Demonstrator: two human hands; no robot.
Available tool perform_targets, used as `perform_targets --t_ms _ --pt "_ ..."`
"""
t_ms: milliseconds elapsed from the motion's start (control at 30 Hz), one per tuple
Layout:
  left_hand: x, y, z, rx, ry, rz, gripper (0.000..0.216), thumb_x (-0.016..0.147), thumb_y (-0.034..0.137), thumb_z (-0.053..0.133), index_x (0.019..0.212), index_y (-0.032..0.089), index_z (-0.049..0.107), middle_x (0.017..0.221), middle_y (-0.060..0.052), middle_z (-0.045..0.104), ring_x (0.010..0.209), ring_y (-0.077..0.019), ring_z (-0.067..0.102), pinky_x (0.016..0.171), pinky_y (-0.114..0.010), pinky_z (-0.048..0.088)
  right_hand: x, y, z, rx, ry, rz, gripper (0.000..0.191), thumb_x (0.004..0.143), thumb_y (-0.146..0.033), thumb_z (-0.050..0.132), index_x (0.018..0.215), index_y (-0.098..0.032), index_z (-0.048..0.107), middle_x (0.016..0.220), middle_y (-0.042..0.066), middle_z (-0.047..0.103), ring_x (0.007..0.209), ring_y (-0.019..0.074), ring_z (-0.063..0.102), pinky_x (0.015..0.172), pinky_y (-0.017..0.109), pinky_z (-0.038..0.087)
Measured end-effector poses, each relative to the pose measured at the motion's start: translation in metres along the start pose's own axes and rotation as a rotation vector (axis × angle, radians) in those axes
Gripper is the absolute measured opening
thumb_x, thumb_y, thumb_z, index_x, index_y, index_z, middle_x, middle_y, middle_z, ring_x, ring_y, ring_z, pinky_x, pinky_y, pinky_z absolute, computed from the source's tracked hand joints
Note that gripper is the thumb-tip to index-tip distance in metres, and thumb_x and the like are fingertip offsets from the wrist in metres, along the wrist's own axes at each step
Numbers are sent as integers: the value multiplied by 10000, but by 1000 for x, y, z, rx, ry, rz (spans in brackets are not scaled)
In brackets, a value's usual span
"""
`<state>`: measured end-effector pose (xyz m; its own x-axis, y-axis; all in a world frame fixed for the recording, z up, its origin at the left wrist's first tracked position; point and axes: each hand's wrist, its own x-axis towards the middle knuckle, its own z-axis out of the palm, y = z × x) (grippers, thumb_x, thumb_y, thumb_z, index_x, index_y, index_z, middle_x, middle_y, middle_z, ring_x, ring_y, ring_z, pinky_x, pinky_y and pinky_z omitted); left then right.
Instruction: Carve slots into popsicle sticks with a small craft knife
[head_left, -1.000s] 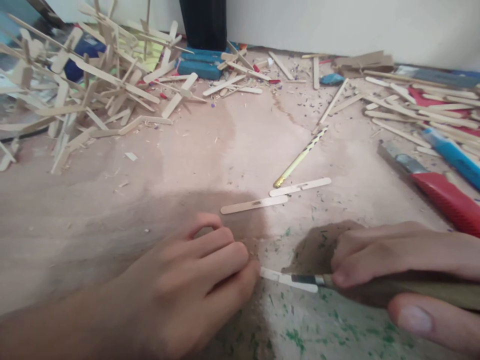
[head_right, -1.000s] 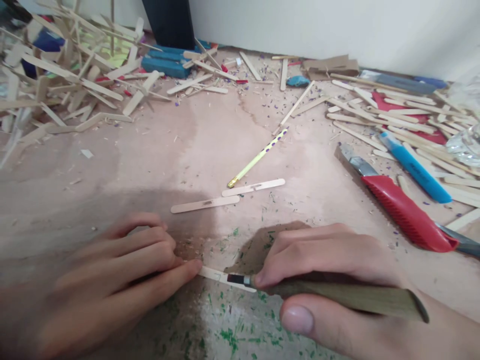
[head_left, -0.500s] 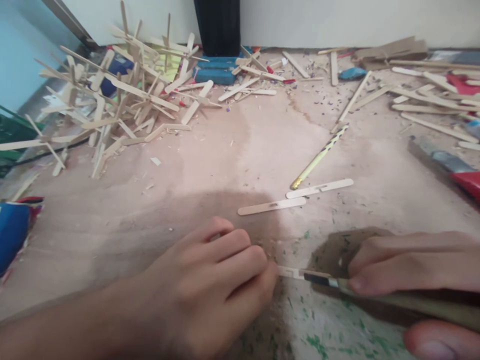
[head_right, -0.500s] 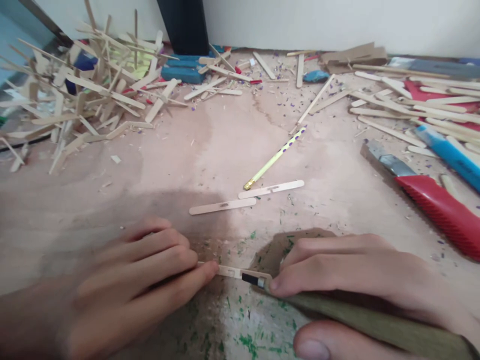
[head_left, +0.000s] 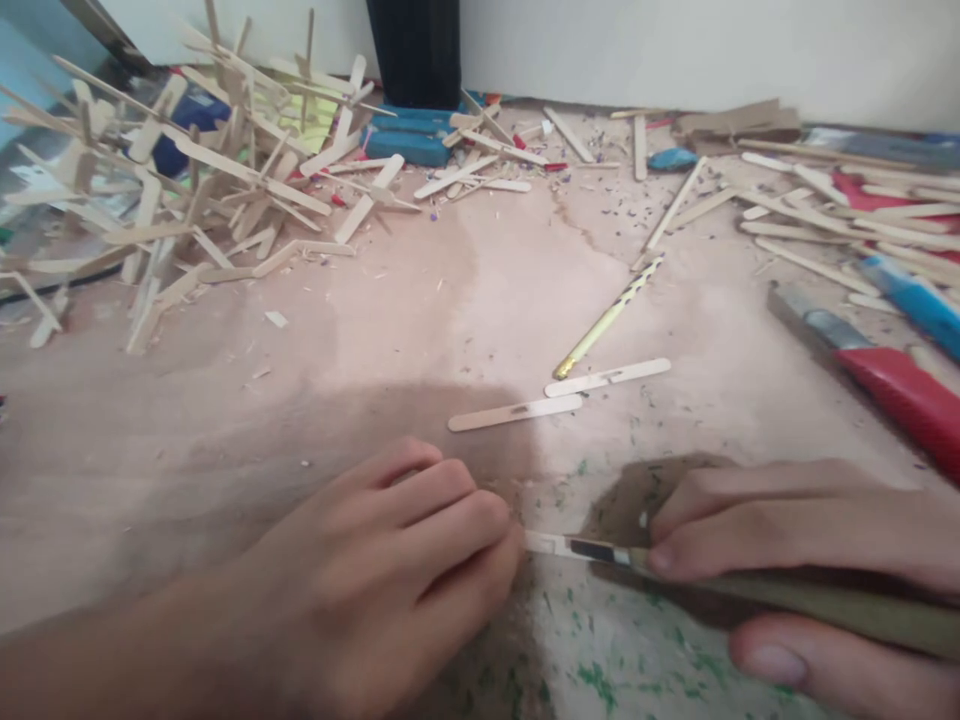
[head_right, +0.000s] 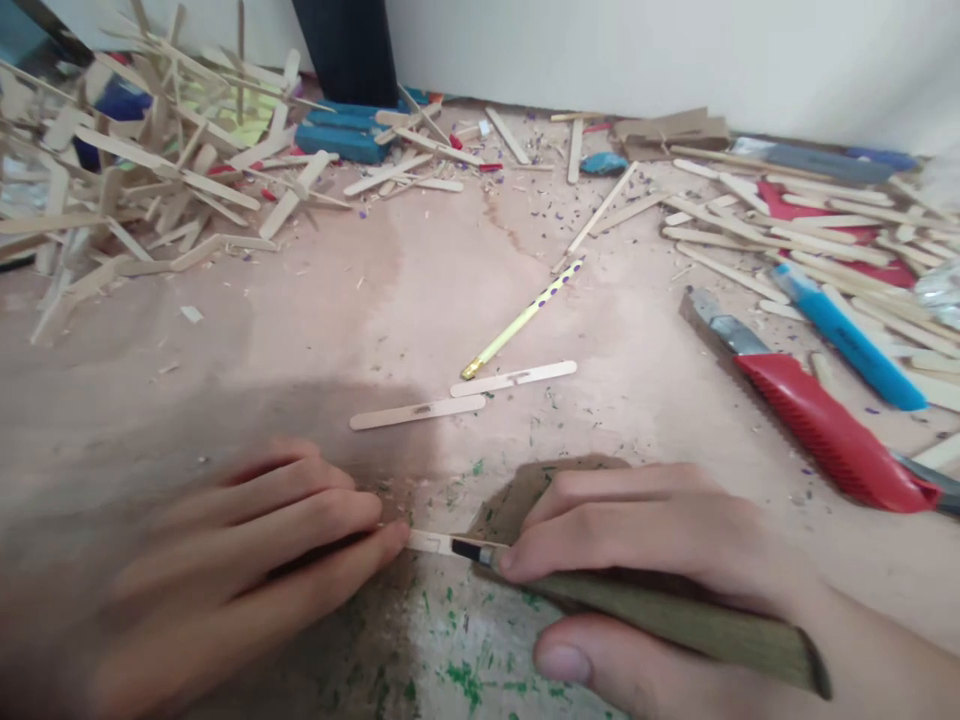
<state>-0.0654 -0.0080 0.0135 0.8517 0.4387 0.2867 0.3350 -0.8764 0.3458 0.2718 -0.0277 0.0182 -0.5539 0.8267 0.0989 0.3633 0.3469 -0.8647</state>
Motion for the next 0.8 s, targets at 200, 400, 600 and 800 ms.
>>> perform_targets --t_ms 200,400,600,800 --pt "-2 0 6 -60 31 -35 379 1179 36 385 1176 180 735 1096 -11 830 938 -186 706 889 -373 511 14 0 -13 162 -141 -30 695 987 -249 948 1601 -515 763 1226 -19 927 1071 258 921 828 267 768" --pt "6 2 2 -9 72 -8 435 1223 52 379 1042 192 748 983 17 795 832 -161 661 866 -343 520 11 -7 -9 94 -154 -31 766 1010 -231 925 1664 -556 691 1256 -48 922 1084 232 920 861 256 774" --pt "8 3 -5 8 63 -3 562 1272 91 309 1011 165 800 984 -20 826 861 -189 701 947 -387 564 1 -16 -5 -78 -84 -34 679 997 -251 918 1599 -519 753 1202 -50 924 966 230 919 813 261 778" --pt "8 0 -4 37 92 55 585 1265 72 289 1033 124 823 931 -37 805 845 -202 722 885 -405 595 7 -29 -4 -161 -58 2 349 1068 -363 881 1398 -468 839 1200 -87 926 987 167 911 943 205 746"
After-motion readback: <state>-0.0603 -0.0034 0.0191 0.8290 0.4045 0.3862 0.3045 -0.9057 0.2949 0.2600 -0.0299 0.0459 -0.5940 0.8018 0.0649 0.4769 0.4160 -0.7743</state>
